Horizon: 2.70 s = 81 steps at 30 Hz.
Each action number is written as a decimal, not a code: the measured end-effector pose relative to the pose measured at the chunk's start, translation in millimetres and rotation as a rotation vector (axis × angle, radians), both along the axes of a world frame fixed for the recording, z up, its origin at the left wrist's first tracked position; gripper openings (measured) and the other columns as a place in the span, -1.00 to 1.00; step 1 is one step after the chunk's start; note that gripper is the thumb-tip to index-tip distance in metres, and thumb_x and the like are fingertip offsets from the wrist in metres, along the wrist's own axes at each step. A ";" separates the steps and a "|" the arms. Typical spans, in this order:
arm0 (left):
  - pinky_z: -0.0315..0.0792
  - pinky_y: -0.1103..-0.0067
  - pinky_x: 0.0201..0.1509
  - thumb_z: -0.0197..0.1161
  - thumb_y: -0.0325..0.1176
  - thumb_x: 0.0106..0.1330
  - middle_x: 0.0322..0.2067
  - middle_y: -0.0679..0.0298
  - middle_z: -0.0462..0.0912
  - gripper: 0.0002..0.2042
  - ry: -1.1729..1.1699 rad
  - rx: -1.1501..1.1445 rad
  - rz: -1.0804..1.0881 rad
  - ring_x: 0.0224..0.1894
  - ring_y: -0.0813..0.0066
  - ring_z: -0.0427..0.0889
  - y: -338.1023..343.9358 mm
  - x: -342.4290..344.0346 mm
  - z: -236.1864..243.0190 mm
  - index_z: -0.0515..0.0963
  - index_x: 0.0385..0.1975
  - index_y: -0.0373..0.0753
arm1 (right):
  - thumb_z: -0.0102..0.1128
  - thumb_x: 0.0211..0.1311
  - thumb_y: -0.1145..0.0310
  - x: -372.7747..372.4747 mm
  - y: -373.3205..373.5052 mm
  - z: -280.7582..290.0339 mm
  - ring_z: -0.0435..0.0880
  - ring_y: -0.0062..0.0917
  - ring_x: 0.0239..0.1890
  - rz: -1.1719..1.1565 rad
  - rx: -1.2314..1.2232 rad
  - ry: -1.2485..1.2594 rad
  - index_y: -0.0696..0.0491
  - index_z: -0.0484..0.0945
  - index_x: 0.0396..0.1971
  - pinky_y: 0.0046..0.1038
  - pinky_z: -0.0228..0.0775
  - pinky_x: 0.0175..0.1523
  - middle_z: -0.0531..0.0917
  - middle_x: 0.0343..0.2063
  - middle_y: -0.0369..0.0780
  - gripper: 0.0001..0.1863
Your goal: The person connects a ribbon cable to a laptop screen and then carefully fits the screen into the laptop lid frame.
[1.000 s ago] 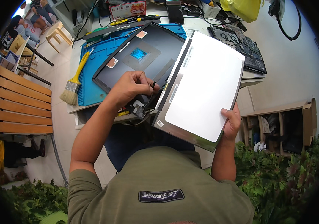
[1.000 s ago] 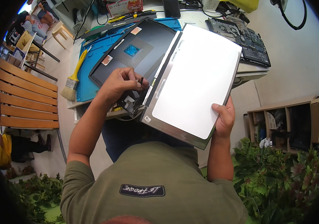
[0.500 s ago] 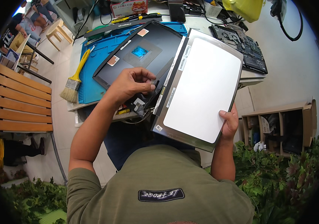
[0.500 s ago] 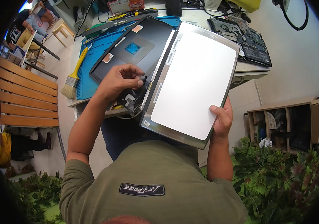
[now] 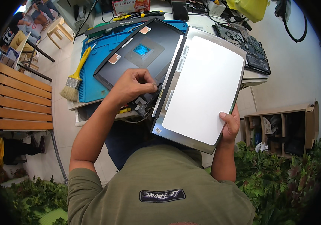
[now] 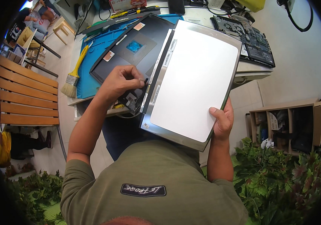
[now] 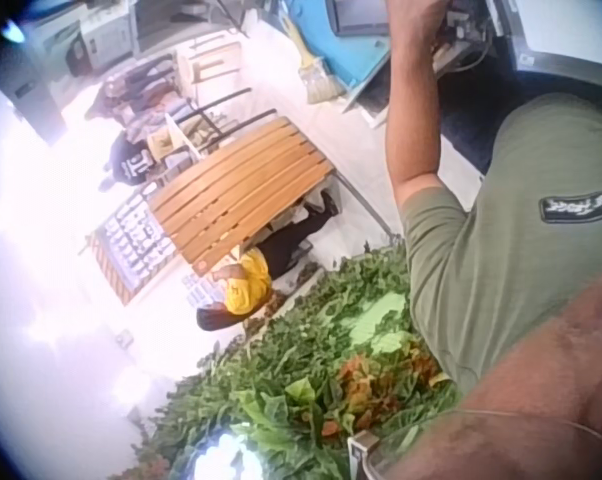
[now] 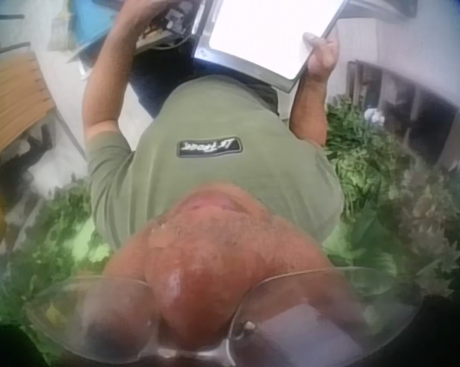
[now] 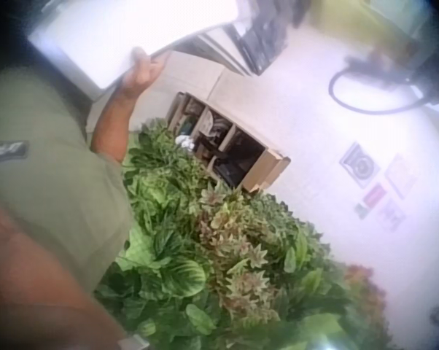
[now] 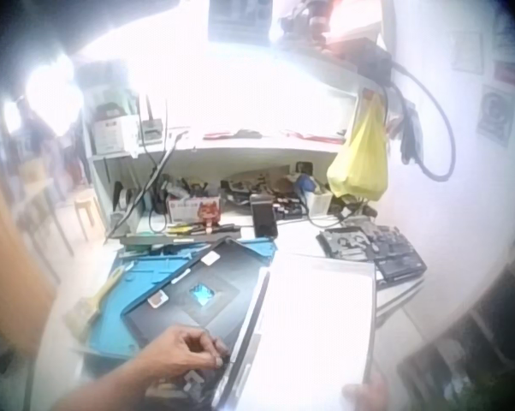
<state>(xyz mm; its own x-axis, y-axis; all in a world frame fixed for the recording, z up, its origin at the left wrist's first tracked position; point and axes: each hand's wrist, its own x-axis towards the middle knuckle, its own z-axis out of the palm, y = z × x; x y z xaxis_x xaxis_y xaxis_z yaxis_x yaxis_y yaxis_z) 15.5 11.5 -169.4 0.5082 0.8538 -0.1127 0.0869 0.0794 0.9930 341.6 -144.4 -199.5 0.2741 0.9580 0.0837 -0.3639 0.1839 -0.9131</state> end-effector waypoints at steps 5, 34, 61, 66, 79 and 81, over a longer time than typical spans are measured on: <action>0.58 0.53 0.02 0.42 -0.48 0.13 -0.22 0.10 0.80 -0.88 -0.077 -0.016 -0.028 -0.18 0.49 0.71 -1.9 7.2 5.7 0.57 -0.48 -0.27 | 0.10 0.16 0.48 3.6 -0.8 -4.2 0.67 -0.29 0.19 -0.007 -0.016 0.029 0.39 0.33 0.39 -0.31 0.44 0.37 0.64 0.16 0.05 -0.27; 0.60 0.63 -0.12 0.64 -0.40 0.24 -0.33 0.27 0.81 -0.75 0.028 -0.116 -0.080 -0.30 0.59 0.75 -0.3 -0.1 6.4 0.74 -0.18 -0.34 | 0.11 0.18 0.48 12.2 1.3 -12.7 0.67 -0.30 0.19 -0.028 -0.017 0.034 0.37 0.34 0.39 -0.31 0.44 0.37 0.64 0.17 0.02 -0.29; 0.62 0.64 -0.16 0.56 -0.46 0.13 -0.37 0.17 0.80 -0.78 0.027 -0.216 -0.045 -0.35 0.52 0.76 5.7 4.9 11.2 0.74 -0.26 -0.37 | 0.11 0.15 0.47 7.6 12.9 -3.7 0.69 -0.30 0.15 -0.025 -0.002 -0.009 0.37 0.35 0.37 -0.32 0.47 0.34 0.64 0.14 0.05 -0.28; 0.70 0.65 -0.17 0.51 -0.49 0.15 -0.35 0.17 0.78 -0.82 -0.053 -0.234 -0.053 -0.28 0.46 0.83 8.1 5.4 2.8 0.66 -0.30 -0.37 | 0.10 0.15 0.48 12.4 14.1 -9.1 0.69 -0.31 0.15 -0.022 0.012 -0.009 0.37 0.35 0.37 -0.32 0.47 0.34 0.65 0.13 0.04 -0.29; 0.58 0.69 -0.28 0.55 -0.46 0.20 -0.37 0.20 0.78 -0.75 0.001 -0.209 -0.071 -0.40 0.57 0.73 9.5 5.4 4.8 0.70 -0.19 -0.41 | 0.11 0.17 0.49 13.1 19.4 -11.7 0.66 -0.33 0.18 -0.007 0.014 0.011 0.36 0.35 0.38 -0.33 0.44 0.37 0.64 0.17 0.02 -0.29; 0.59 0.68 -0.28 0.54 -0.46 0.22 -0.36 0.18 0.78 -0.76 -0.005 -0.216 -0.071 -0.39 0.56 0.74 9.9 4.8 4.3 0.70 -0.18 -0.42 | 0.11 0.17 0.49 15.3 21.1 -12.7 0.66 -0.33 0.19 0.008 0.013 0.000 0.36 0.35 0.38 -0.33 0.43 0.38 0.63 0.17 0.01 -0.30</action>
<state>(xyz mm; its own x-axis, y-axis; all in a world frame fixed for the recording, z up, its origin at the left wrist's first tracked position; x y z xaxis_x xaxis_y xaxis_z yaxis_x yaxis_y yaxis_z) 20.3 21.3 -165.0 0.5673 0.7720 -0.2866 0.0947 0.2845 0.9540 356.9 -123.3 -212.2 0.2665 0.9590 0.0963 -0.3657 0.1931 -0.9105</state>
